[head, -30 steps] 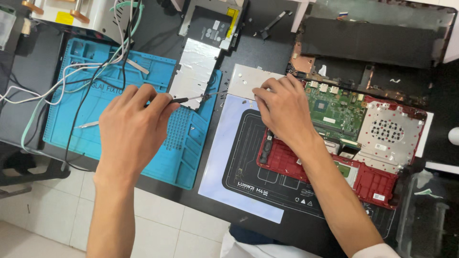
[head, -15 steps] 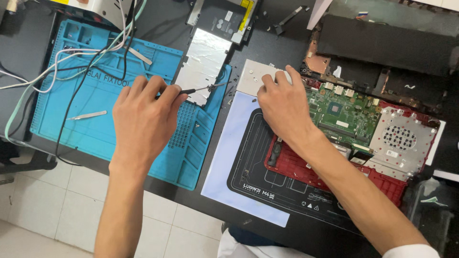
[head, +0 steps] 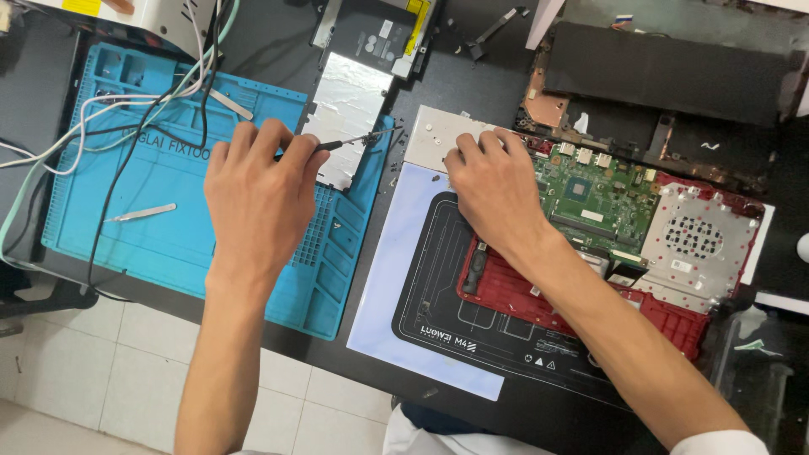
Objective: The person uses a screwdriver to remove screws from a laptop chassis and then installs a battery into the device. They connect the battery cable to the motherboard and secure the battery with screws.
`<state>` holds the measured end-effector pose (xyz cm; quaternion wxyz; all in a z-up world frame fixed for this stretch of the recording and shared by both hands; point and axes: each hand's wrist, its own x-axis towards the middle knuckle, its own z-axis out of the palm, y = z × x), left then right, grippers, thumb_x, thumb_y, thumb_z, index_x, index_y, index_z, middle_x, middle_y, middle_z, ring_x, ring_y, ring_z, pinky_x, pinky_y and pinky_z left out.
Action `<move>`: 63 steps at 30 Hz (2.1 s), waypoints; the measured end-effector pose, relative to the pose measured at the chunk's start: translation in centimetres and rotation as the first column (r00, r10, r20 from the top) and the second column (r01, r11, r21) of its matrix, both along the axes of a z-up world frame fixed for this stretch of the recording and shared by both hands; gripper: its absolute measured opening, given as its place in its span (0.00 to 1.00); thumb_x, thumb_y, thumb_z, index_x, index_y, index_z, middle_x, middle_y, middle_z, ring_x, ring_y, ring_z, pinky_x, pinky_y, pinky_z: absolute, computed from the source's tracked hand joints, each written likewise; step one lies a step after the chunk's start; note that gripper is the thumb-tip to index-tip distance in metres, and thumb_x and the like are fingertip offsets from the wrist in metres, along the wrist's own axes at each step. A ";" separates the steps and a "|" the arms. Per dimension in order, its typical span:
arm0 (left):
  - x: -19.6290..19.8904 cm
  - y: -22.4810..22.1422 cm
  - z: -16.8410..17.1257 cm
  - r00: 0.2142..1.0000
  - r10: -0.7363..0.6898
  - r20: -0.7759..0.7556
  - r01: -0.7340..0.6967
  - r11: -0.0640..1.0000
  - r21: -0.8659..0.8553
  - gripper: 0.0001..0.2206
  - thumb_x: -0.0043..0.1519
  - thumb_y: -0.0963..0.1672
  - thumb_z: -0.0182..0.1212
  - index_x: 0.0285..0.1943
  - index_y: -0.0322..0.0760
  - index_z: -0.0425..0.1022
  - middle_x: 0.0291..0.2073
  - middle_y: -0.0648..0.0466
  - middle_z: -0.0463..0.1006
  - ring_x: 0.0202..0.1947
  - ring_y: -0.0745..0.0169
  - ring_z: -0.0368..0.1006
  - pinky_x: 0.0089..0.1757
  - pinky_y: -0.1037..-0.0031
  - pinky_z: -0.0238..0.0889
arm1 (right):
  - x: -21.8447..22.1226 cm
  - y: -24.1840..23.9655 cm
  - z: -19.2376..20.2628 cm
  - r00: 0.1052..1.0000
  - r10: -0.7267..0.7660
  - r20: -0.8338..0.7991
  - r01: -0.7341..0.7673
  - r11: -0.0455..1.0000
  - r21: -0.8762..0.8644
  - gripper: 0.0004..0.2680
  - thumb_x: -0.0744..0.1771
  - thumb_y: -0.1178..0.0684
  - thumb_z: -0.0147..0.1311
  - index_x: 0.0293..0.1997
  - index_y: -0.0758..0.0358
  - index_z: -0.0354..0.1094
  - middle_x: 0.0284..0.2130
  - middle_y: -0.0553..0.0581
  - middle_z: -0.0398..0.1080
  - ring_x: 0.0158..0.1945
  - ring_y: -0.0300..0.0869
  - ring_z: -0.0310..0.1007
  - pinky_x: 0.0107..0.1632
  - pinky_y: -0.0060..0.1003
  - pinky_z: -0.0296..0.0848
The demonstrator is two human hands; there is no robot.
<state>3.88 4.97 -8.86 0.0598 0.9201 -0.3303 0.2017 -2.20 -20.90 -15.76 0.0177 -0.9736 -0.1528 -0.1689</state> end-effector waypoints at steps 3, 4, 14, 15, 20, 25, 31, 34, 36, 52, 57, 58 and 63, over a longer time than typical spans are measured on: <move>0.1 -0.1 -0.2 1.000 0.001 -0.005 -0.001 1.000 0.006 0.05 0.68 0.45 0.69 0.45 0.42 0.80 0.37 0.57 0.72 0.41 0.56 0.68 0.40 0.64 0.57 | -0.7 -0.6 0.6 1.000 -0.019 -0.004 0.019 0.995 0.098 0.07 0.59 0.63 0.59 0.37 0.67 0.75 0.37 0.59 0.74 0.46 0.52 0.74 0.54 0.45 0.71; 0.1 -0.1 -0.2 1.000 0.002 -0.005 -0.002 1.000 0.003 0.05 0.68 0.45 0.69 0.45 0.42 0.80 0.37 0.57 0.72 0.41 0.56 0.68 0.40 0.64 0.57 | -1.0 -0.9 0.9 1.000 -0.026 0.011 0.024 0.987 0.161 0.06 0.60 0.62 0.60 0.38 0.66 0.75 0.37 0.59 0.73 0.45 0.52 0.74 0.53 0.46 0.71; 0.2 -1.2 0.7 1.000 0.018 0.023 -0.018 1.000 0.012 0.05 0.68 0.45 0.69 0.45 0.41 0.80 0.38 0.58 0.72 0.42 0.56 0.68 0.42 0.64 0.58 | -6.2 -4.5 4.1 0.967 -0.237 -0.091 0.247 0.790 0.561 0.06 0.66 0.57 0.64 0.45 0.64 0.79 0.41 0.56 0.77 0.46 0.49 0.78 0.50 0.42 0.75; -0.1 -1.4 1.2 1.000 0.016 0.027 -0.016 1.000 0.006 0.05 0.69 0.45 0.69 0.45 0.42 0.80 0.38 0.58 0.72 0.43 0.56 0.68 0.42 0.64 0.58 | -6.6 -5.0 4.4 0.959 -0.255 -0.120 0.275 0.758 0.592 0.06 0.66 0.57 0.64 0.46 0.63 0.79 0.42 0.57 0.77 0.46 0.49 0.79 0.50 0.41 0.75; -2.5 -3.0 4.7 0.991 -0.123 -0.058 0.119 0.990 -0.079 0.06 0.68 0.43 0.71 0.50 0.41 0.81 0.40 0.58 0.74 0.43 0.55 0.67 0.44 0.63 0.56 | -7.8 -7.4 5.3 0.964 -0.142 -0.225 0.265 0.573 0.776 0.12 0.64 0.57 0.66 0.52 0.65 0.76 0.44 0.57 0.78 0.45 0.44 0.80 0.51 0.36 0.76; -4.9 -5.9 7.3 0.965 -0.236 -0.115 0.221 0.967 -0.128 0.08 0.64 0.42 0.72 0.51 0.41 0.81 0.39 0.58 0.74 0.41 0.56 0.67 0.44 0.63 0.55 | -8.4 -8.1 4.6 0.958 -0.021 -0.286 0.261 0.479 0.838 0.14 0.62 0.56 0.66 0.53 0.65 0.75 0.42 0.57 0.79 0.45 0.41 0.81 0.51 0.36 0.77; -5.9 -8.4 8.4 0.944 -0.303 -0.129 0.289 0.950 -0.118 0.09 0.61 0.42 0.72 0.48 0.40 0.81 0.38 0.57 0.75 0.40 0.55 0.67 0.43 0.63 0.56 | -8.4 -8.6 3.4 0.960 0.054 -0.274 0.231 0.399 0.887 0.10 0.65 0.56 0.63 0.50 0.62 0.77 0.42 0.56 0.80 0.47 0.41 0.82 0.54 0.37 0.77; -5.9 -9.1 8.4 0.939 -0.314 -0.137 0.303 0.948 -0.099 0.08 0.60 0.42 0.72 0.47 0.40 0.82 0.37 0.58 0.75 0.39 0.55 0.67 0.42 0.63 0.57 | -8.7 -8.8 3.1 0.961 0.043 -0.273 0.238 0.375 0.896 0.08 0.65 0.56 0.63 0.48 0.63 0.78 0.40 0.56 0.81 0.46 0.42 0.81 0.53 0.37 0.76; -6.0 -9.4 8.3 0.936 -0.321 -0.145 0.311 0.946 -0.088 0.09 0.60 0.42 0.71 0.47 0.40 0.82 0.36 0.58 0.74 0.38 0.55 0.67 0.42 0.62 0.57 | -8.8 -8.9 2.8 0.951 0.025 -0.307 0.276 0.375 0.885 0.06 0.66 0.56 0.63 0.45 0.63 0.79 0.38 0.55 0.81 0.44 0.41 0.82 0.52 0.37 0.76; -5.5 -10.4 9.3 0.883 -0.365 -0.296 0.395 0.917 0.048 0.06 0.59 0.43 0.67 0.42 0.38 0.79 0.33 0.56 0.73 0.37 0.56 0.69 0.41 0.64 0.61 | -8.8 -8.8 0.8 0.956 0.045 -0.291 0.227 0.513 0.828 0.04 0.62 0.58 0.65 0.36 0.63 0.79 0.32 0.54 0.79 0.38 0.43 0.80 0.44 0.38 0.77; -5.3 -10.6 9.8 0.875 -0.411 -0.256 0.441 0.894 0.074 0.07 0.60 0.43 0.66 0.43 0.37 0.79 0.34 0.54 0.74 0.38 0.55 0.70 0.41 0.64 0.61 | -8.8 -8.7 1.0 0.978 0.020 -0.206 0.163 0.538 0.827 0.04 0.62 0.58 0.66 0.37 0.63 0.79 0.34 0.55 0.79 0.40 0.44 0.79 0.47 0.38 0.77; -5.3 -10.7 10.0 0.877 -0.406 -0.255 0.437 0.896 0.075 0.07 0.60 0.44 0.66 0.43 0.36 0.78 0.34 0.54 0.74 0.38 0.55 0.70 0.41 0.64 0.61 | -8.8 -8.6 1.0 0.980 0.017 -0.200 0.159 0.537 0.828 0.05 0.62 0.58 0.66 0.38 0.63 0.79 0.34 0.55 0.79 0.41 0.44 0.79 0.47 0.39 0.77; -5.0 -11.2 10.5 0.873 -0.413 -0.261 0.449 0.888 0.097 0.06 0.61 0.44 0.66 0.39 0.37 0.77 0.32 0.56 0.73 0.37 0.55 0.70 0.41 0.64 0.62 | -8.7 -8.2 0.8 0.989 0.002 -0.150 0.122 0.573 0.810 0.09 0.63 0.55 0.67 0.45 0.61 0.79 0.40 0.56 0.80 0.47 0.47 0.79 0.53 0.41 0.76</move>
